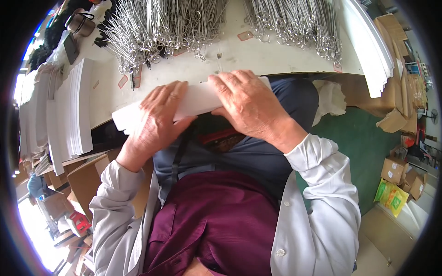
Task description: Assembling small industrial brushes into cardboard packaging strips.
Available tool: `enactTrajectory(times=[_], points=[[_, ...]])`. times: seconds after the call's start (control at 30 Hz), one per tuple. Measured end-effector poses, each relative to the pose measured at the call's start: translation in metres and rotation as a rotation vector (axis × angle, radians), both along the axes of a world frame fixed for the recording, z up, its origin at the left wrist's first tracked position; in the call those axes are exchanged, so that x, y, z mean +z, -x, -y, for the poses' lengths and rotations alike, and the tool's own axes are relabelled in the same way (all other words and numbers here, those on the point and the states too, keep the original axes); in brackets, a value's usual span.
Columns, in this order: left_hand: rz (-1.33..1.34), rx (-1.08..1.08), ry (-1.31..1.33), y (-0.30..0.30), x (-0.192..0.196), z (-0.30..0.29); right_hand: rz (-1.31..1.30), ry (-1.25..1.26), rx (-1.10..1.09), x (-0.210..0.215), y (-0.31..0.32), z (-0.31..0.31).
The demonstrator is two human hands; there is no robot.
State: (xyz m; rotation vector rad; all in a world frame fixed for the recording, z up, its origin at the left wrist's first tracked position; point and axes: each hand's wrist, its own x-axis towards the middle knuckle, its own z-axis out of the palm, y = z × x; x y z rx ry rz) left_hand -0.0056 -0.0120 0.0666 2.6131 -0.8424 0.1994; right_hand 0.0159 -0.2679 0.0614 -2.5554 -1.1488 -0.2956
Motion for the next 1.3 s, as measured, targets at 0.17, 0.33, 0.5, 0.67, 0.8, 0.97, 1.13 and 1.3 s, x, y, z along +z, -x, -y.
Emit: enactTrajectory(times=[0.17, 0.33, 0.5, 0.67, 0.8, 0.97, 1.13, 1.3], points=[[0.071, 0.039, -0.04, -0.009, 0.001, -0.025, 0.05, 0.037, -0.031, -0.002, -0.016, 0.01], [0.057, 0.104, -0.005, -0.025, -0.015, -0.017, 0.077, 0.029, -0.035, -0.013, -0.044, 0.011], [0.111, 0.124, 0.022, -0.028, -0.024, -0.01, 0.092, -0.031, -0.021, -0.024, -0.055, 0.015], [0.054, 0.171, 0.036, -0.035, -0.019, -0.006, 0.062, -0.077, -0.016, -0.03, -0.06, 0.014], [0.095, 0.185, 0.057, -0.031, -0.03, -0.007, 0.038, -0.076, -0.029, -0.03, -0.054, 0.01], [0.198, 0.2, 0.05, -0.019, -0.042, -0.007, 0.025, -0.052, -0.013, -0.031, -0.044, 0.01], [0.154, 0.184, -0.056, -0.011, -0.045, -0.005, 0.056, -0.014, -0.059, -0.037, -0.034, 0.007], [0.176, 0.185, -0.131, -0.015, -0.049, -0.006, 0.108, 0.01, -0.047, -0.043, -0.028, -0.039]])
